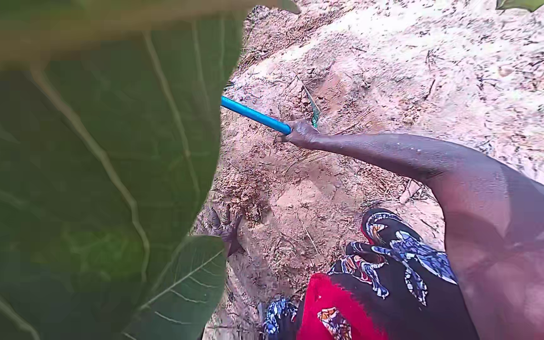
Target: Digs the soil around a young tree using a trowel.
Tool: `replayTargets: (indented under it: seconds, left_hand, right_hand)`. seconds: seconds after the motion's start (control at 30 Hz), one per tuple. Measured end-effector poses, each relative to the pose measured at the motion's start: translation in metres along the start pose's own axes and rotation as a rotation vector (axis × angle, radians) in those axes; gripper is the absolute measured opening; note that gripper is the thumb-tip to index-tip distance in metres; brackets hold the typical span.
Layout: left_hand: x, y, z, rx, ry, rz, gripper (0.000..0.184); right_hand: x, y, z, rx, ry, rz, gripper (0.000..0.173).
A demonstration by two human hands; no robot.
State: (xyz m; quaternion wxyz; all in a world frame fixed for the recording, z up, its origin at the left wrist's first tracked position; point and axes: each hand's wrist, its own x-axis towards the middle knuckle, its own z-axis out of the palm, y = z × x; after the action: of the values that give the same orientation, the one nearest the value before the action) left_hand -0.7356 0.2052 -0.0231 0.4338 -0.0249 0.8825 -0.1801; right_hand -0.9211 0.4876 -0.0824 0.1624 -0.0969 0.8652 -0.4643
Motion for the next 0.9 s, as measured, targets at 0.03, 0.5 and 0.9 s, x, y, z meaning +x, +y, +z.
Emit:
replayTargets:
  seconds: [0.03,0.5,0.9]
  left_hand:
    - [0.007,-0.008,0.01,-0.049,0.04,0.008,0.111]
    - [0.017,-0.016,0.025,-0.098,0.066,-0.005,0.11]
    - [0.034,-0.023,0.035,-0.11,0.026,-0.016,0.099]
  right_hand:
    - [-0.002,-0.012,0.005,0.019,-0.021,-0.027,0.035]
    - [0.05,-0.043,-0.026,-0.381,0.004,-0.365,0.036]
    - [0.154,0.05,-0.139,-0.356,0.251,0.112,0.048]
